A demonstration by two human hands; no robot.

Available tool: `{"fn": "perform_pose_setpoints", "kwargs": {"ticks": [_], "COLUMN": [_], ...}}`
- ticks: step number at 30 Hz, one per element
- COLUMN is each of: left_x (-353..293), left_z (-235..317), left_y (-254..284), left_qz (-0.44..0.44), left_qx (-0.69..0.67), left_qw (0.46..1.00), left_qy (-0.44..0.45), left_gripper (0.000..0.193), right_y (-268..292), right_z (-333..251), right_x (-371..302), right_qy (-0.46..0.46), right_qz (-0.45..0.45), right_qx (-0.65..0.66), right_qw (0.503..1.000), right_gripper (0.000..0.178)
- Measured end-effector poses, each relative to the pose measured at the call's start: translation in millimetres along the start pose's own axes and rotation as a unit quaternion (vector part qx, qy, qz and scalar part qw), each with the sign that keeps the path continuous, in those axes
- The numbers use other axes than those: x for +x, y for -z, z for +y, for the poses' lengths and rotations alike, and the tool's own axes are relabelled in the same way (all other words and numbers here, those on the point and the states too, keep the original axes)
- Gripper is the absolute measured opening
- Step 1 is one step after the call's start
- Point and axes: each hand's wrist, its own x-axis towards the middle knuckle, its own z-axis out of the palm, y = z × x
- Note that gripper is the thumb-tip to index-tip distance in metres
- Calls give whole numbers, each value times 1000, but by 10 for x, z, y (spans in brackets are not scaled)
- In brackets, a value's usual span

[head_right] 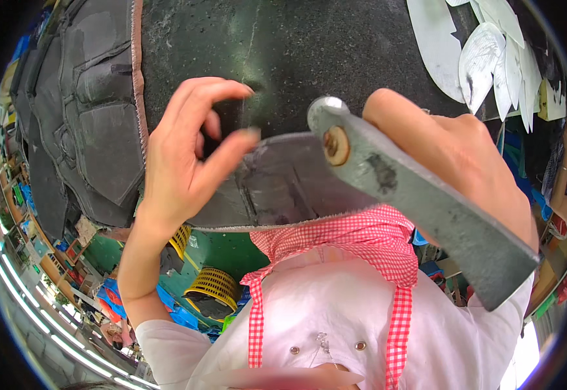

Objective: Assemble shoe upper components using a hammer and adhesive strips.

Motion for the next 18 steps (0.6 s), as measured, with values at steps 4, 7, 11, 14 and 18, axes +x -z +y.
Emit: {"fn": "perform_pose_setpoints", "kwargs": {"ticks": [4,7,11,14,18], "left_x": [-84,-29,114,176,299], "left_z": [-189,-139,-18,5,-29], "left_y": [45,-124,-407,-367,-381], "left_qz": [-93,-121,-45,-62,-72], "left_qx": [52,-35,7,81,81], "left_qw": [992,991,995,990,985], "left_qy": [-62,-51,-92,-98,-132], "left_gripper": [27,23,26,29,22], "right_y": [-16,-2,-18,-101,-25], "right_z": [-18,-22,118,259,375], "right_x": [22,-9,-38,6,-21], "right_qy": [-17,-12,-26,12,65], "right_qz": [45,39,-6,-42,-28], "right_qx": [13,29,7,20,1], "right_qw": [999,999,1000,999,998], "right_gripper": [25,23,23,14,20]}}
